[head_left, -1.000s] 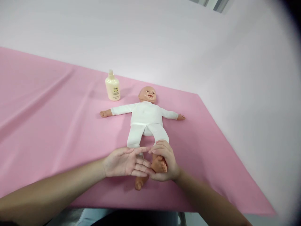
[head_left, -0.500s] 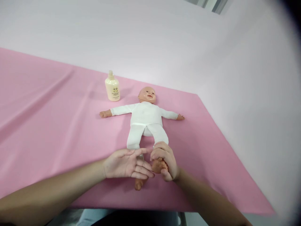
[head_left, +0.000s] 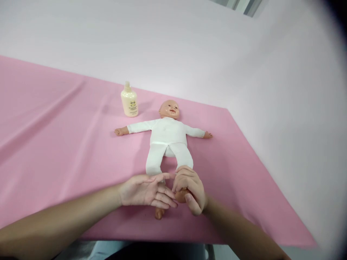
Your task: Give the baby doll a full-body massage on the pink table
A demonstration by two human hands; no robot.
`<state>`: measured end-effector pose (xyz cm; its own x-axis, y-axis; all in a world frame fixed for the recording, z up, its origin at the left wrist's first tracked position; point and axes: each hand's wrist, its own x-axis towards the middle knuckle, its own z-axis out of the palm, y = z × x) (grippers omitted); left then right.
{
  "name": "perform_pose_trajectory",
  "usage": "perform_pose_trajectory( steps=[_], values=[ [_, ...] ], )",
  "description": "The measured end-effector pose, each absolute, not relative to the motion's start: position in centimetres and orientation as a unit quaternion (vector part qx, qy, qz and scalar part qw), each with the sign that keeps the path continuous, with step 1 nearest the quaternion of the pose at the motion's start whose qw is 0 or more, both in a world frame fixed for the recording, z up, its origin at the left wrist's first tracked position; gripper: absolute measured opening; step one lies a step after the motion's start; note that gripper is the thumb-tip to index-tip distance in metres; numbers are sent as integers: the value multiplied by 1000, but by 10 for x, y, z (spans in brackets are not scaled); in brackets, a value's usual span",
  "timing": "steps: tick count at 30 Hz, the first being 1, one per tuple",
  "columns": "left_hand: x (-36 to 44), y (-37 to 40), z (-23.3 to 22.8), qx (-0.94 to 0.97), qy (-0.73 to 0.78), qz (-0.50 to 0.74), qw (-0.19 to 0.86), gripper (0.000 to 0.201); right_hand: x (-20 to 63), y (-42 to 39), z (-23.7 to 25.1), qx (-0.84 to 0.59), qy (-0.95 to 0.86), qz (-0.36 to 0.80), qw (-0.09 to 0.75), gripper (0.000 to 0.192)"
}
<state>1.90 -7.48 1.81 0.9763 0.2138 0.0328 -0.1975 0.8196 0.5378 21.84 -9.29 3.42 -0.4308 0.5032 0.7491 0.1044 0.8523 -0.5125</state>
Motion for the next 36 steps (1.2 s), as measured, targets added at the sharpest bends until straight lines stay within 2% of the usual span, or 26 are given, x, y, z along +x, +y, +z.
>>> perform_pose_trajectory(
  steps=[6, 9, 19, 29, 36],
  values=[
    [19, -76, 19, 274, 23, 111, 955, 69, 218, -95, 35, -207, -818, 191, 501, 7],
    [19, -76, 19, 262, 20, 120, 957, 67, 218, -95, 34, -229, -824, 158, 494, 10],
    [19, -74, 16, 260, 16, 142, 955, 65, 222, -87, 29, -236, -861, -6, 452, 58],
    [19, -75, 15, 226, 22, 161, 960, 71, 222, -84, 30, -250, -848, 13, 468, 44],
    [19, -75, 14, 223, 29, 175, 958, 60, 222, -85, 30, -285, -852, 24, 439, 49]
  ],
)
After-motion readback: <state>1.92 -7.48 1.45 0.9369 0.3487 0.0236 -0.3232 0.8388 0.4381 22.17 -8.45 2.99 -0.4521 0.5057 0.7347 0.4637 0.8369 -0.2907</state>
